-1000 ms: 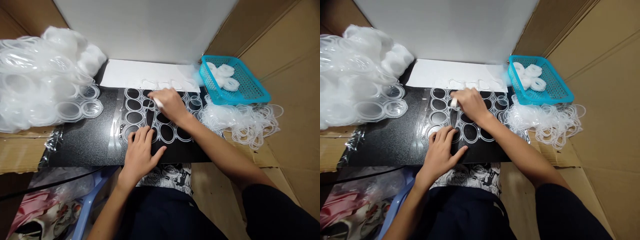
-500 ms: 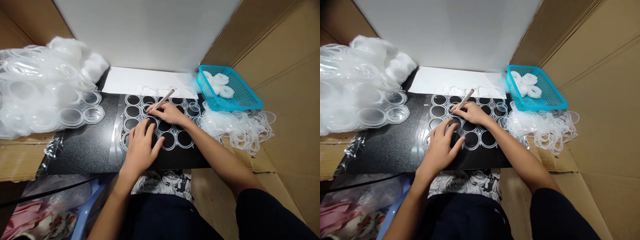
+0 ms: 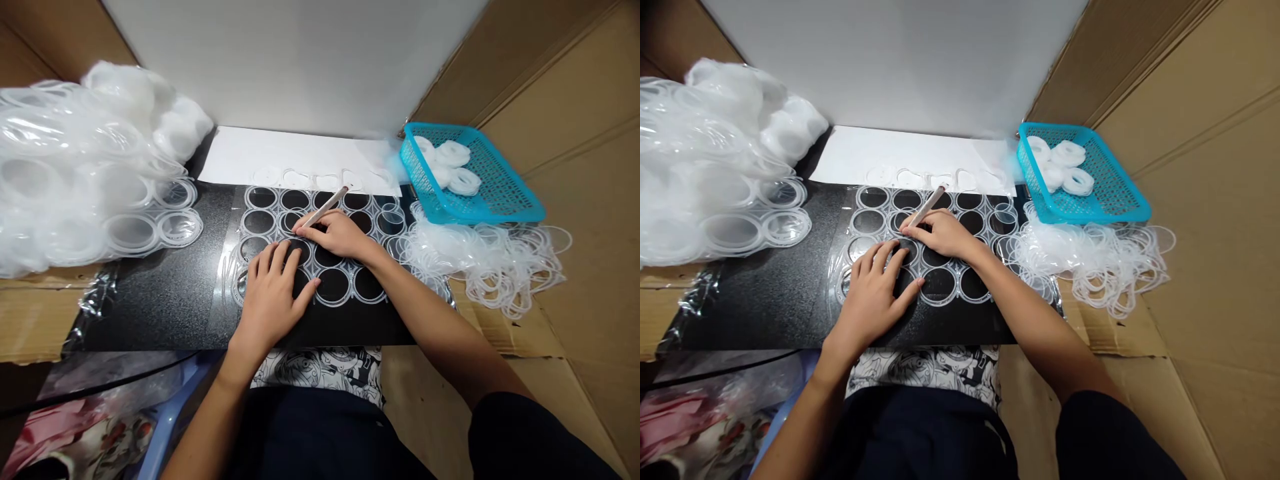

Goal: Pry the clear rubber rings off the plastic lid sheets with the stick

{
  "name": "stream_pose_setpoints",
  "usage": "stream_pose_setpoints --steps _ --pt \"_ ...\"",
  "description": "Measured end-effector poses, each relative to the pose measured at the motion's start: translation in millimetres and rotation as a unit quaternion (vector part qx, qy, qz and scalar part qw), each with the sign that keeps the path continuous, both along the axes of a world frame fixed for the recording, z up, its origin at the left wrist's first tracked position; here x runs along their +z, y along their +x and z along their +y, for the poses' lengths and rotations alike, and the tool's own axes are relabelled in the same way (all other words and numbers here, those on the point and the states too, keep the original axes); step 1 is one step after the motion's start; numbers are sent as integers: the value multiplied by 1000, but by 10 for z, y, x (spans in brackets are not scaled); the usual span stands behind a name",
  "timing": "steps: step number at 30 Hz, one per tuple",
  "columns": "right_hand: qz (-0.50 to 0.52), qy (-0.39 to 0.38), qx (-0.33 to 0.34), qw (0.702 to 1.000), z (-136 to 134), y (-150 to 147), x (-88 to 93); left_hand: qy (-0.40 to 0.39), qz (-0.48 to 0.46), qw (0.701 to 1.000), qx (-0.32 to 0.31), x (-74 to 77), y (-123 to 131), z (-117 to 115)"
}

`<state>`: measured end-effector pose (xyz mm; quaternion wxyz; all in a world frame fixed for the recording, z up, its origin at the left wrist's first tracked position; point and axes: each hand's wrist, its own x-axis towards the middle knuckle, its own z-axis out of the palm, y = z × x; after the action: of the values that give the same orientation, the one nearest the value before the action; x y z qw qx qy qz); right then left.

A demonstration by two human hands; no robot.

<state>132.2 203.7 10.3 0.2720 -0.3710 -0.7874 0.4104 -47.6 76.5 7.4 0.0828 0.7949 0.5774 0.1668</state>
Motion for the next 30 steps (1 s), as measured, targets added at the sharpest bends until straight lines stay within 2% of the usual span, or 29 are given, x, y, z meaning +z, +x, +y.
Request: stream_pose_setpoints --steps 10,13,15,17,20,25,27,30 --pt "-43 127 36 990 -81 -54 -64 -9 4 1000 13 22 86 117" --pt "-104 190 46 975 -97 -80 -79 -11 -3 1000 16 15 86 120" --pt "-161 226 29 960 -41 -94 -49 -7 0 1000 15 3 81 102" --pt "-198 257 -9 946 103 -105 22 -1 5 1000 14 -12 78 81" --pt "-206 285 -84 932 472 -118 175 7 11 1000 13 -31 75 58" --pt "-195 251 -182 931 1078 -153 326 10 8 1000 9 -28 76 46" --pt "-180 230 -189 938 1182 -174 314 11 7 1000 10 -27 79 47" --pt "-141 209 -196 948 1187 -203 256 15 15 1000 4 -41 72 51"
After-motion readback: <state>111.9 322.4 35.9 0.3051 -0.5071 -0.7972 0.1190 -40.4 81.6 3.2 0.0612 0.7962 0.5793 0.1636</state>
